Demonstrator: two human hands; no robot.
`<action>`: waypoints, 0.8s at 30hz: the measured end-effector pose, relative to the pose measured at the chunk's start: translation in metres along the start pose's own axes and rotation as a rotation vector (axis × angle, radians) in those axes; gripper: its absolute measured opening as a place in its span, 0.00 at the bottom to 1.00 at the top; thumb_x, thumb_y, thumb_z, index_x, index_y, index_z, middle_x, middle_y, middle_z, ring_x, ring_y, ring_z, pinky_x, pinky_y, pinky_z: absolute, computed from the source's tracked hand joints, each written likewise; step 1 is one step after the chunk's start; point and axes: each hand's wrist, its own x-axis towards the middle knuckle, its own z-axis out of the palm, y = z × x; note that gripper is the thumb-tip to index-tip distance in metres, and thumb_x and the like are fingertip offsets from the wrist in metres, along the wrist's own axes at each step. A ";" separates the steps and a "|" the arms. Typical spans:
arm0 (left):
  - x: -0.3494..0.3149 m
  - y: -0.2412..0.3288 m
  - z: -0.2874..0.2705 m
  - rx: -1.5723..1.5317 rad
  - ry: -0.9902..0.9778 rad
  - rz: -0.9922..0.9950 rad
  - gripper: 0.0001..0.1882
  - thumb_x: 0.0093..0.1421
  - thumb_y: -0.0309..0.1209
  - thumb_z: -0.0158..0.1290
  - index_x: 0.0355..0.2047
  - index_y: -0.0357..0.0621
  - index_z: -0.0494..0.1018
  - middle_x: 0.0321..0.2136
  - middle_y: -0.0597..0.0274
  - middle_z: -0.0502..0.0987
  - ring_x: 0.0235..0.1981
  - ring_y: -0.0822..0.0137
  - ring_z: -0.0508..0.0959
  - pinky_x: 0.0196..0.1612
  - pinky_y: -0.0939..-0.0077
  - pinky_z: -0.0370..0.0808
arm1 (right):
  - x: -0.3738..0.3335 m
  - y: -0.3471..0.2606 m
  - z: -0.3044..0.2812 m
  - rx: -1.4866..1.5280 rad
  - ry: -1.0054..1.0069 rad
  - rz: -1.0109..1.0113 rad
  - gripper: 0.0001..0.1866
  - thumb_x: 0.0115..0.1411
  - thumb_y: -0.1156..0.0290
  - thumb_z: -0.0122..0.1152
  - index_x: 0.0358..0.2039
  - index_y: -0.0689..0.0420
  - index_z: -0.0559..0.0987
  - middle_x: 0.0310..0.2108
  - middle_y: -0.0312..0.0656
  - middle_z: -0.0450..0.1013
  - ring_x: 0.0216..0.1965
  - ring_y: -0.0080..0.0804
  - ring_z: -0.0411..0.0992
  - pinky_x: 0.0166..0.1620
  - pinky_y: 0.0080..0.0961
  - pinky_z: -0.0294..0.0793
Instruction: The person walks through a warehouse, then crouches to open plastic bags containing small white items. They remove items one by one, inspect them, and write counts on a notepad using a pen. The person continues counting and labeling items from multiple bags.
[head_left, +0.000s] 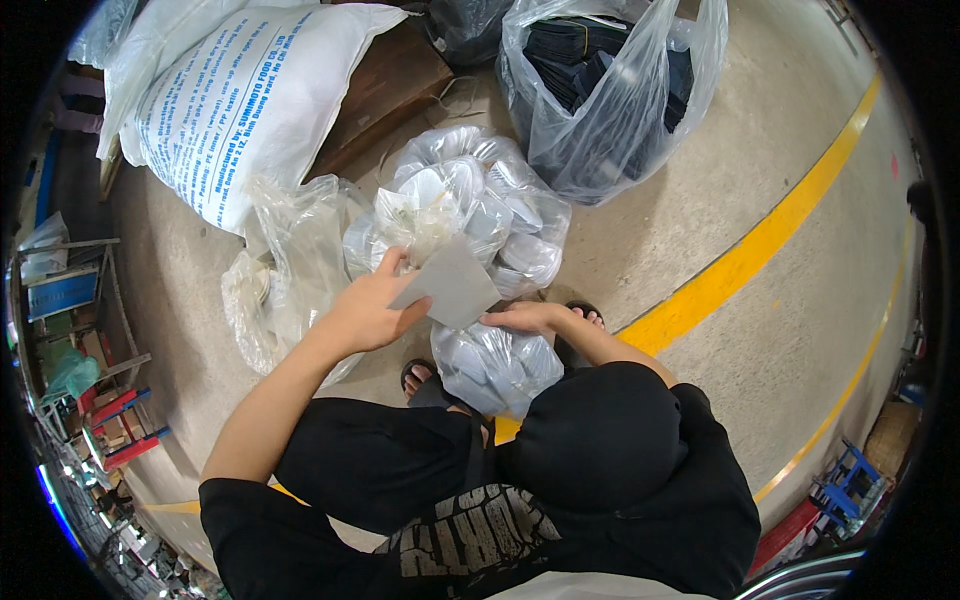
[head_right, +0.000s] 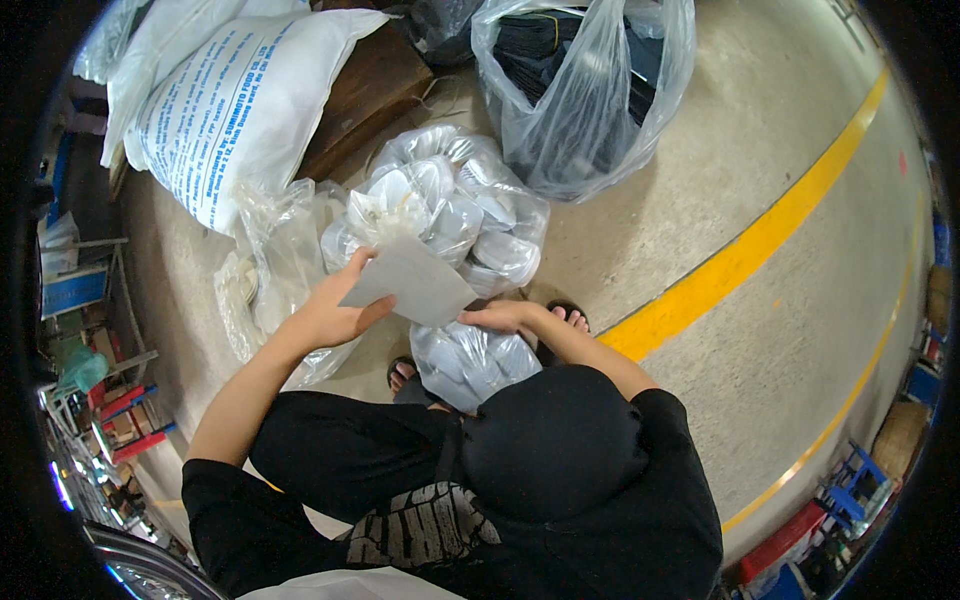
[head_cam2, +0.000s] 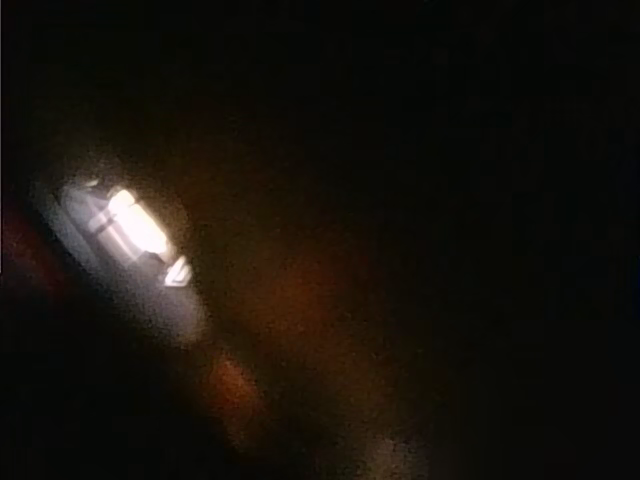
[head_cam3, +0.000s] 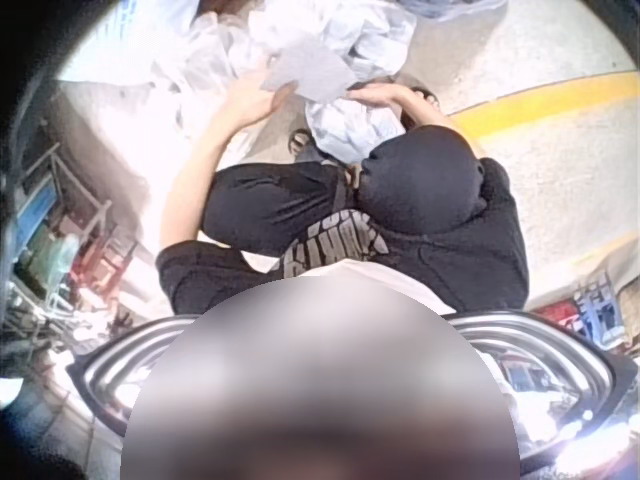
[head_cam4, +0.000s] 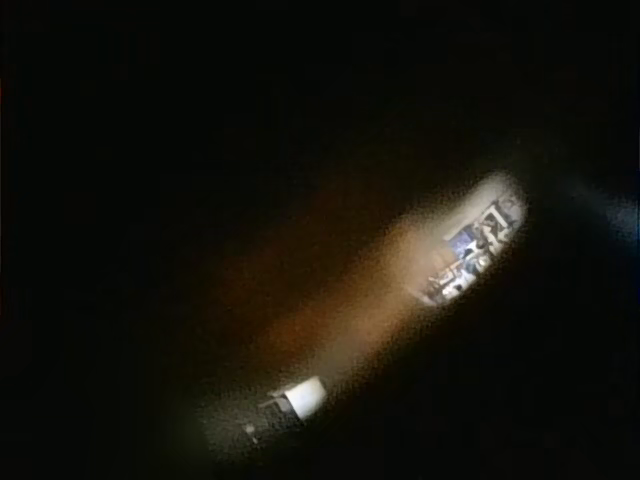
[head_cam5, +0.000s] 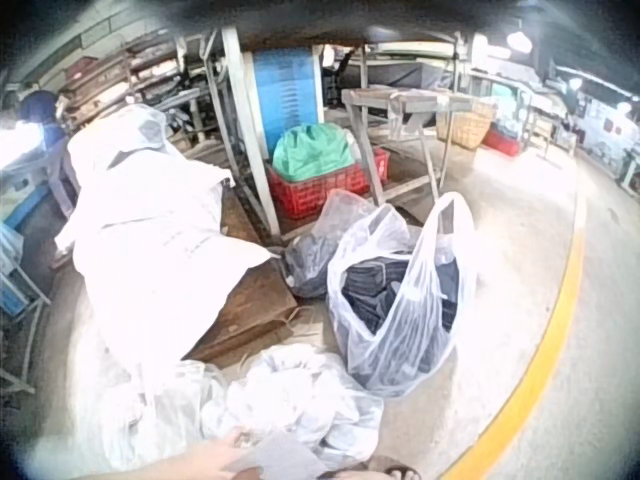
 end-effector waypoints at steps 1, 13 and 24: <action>0.000 -0.005 0.004 0.042 -0.002 0.021 0.21 0.65 0.39 0.52 0.53 0.40 0.71 0.47 0.35 0.76 0.49 0.41 0.77 0.48 0.57 0.76 | 0.001 -0.004 0.007 0.081 -0.046 -0.035 0.55 0.56 0.25 0.49 0.55 0.73 0.74 0.55 0.61 0.71 0.57 0.49 0.71 0.58 0.38 0.69; -0.027 -0.030 -0.027 -0.952 0.365 -0.405 0.22 0.59 0.37 0.58 0.47 0.31 0.75 0.44 0.55 0.79 0.45 0.62 0.78 0.49 0.68 0.75 | 0.006 0.004 0.046 0.061 0.043 -0.353 0.33 0.60 0.43 0.61 0.51 0.60 0.74 0.49 0.46 0.73 0.47 0.33 0.70 0.45 0.32 0.70; -0.092 -0.030 -0.075 -1.368 1.169 -0.222 0.17 0.64 0.33 0.49 0.48 0.34 0.73 0.36 0.55 0.81 0.32 0.63 0.82 0.36 0.72 0.80 | -0.037 -0.091 0.052 -0.134 0.207 -0.718 0.22 0.62 0.55 0.62 0.19 0.57 0.71 0.15 0.39 0.66 0.19 0.27 0.62 0.25 0.35 0.65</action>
